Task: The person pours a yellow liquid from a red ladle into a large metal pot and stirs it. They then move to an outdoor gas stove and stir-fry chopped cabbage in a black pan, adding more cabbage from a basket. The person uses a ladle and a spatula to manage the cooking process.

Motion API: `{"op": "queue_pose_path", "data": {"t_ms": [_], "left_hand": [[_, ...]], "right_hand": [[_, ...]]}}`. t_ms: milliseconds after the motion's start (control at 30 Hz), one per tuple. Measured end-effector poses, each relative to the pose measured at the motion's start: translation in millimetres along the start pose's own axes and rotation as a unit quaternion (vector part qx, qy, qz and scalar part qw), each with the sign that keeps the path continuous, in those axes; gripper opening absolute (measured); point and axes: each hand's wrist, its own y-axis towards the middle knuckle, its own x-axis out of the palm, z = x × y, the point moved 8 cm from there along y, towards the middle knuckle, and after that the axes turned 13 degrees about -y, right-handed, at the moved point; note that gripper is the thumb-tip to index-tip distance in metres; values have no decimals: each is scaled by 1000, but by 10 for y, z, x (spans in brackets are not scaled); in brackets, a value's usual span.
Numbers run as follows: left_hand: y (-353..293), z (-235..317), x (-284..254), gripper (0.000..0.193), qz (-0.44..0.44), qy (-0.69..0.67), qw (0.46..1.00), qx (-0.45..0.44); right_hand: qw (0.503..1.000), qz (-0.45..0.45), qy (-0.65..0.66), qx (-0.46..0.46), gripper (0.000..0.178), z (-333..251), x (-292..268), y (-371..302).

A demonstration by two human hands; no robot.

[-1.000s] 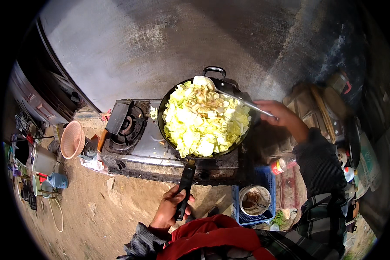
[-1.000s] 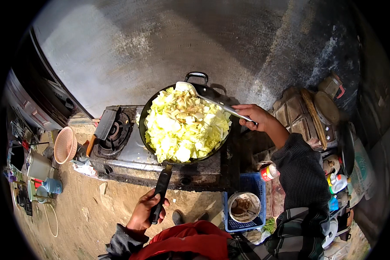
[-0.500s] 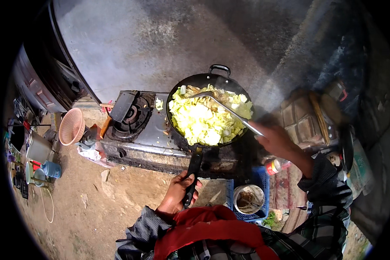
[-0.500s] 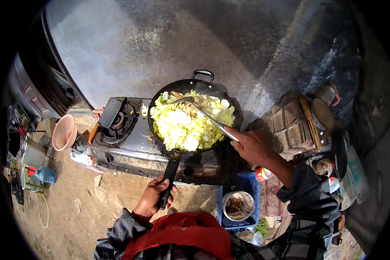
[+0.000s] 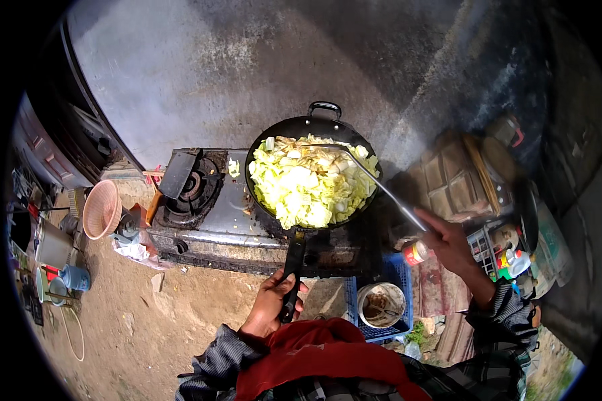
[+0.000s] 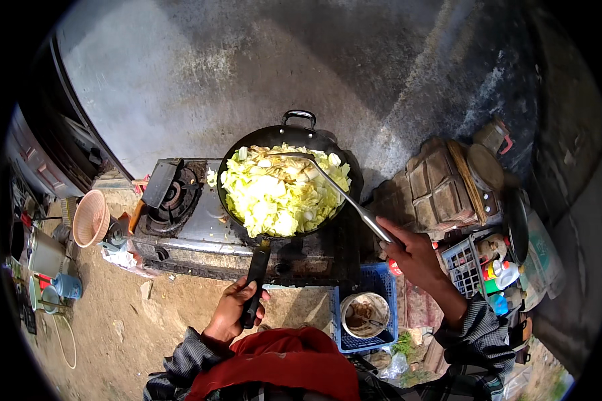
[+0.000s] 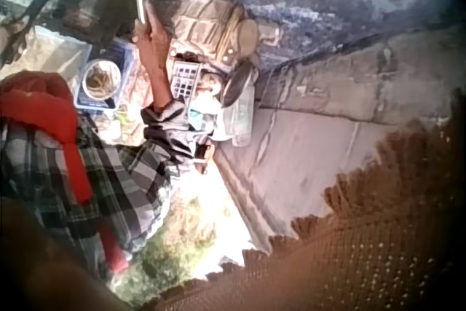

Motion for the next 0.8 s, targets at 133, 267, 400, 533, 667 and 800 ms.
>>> {"op": "queue_pose_path", "data": {"t_ms": [133,267,400,533,667,800], "left_hand": [[-6,16,64,20,-5,2,1000,-2],[-17,5,49,22,6,-4,1000,-1],[-59,21,64,20,14,-9,1000,-5],[-49,36,61,17,23,10,1000,-6],[-20,10,70,18,9,6,1000,-12],[-53,39,50,18,11,13,1000,2]], "right_hand": [[980,-79,141,116,45,236,-160,667],[971,-123,138,150,46,284,11,1401],[962,-212,131,116,46,15,318,1819],[965,-240,72,82,47,-326,381,1896],[968,-238,-70,-33,49,-541,381,1826],[939,-202,-221,-170,51,-947,378,1429]]}}
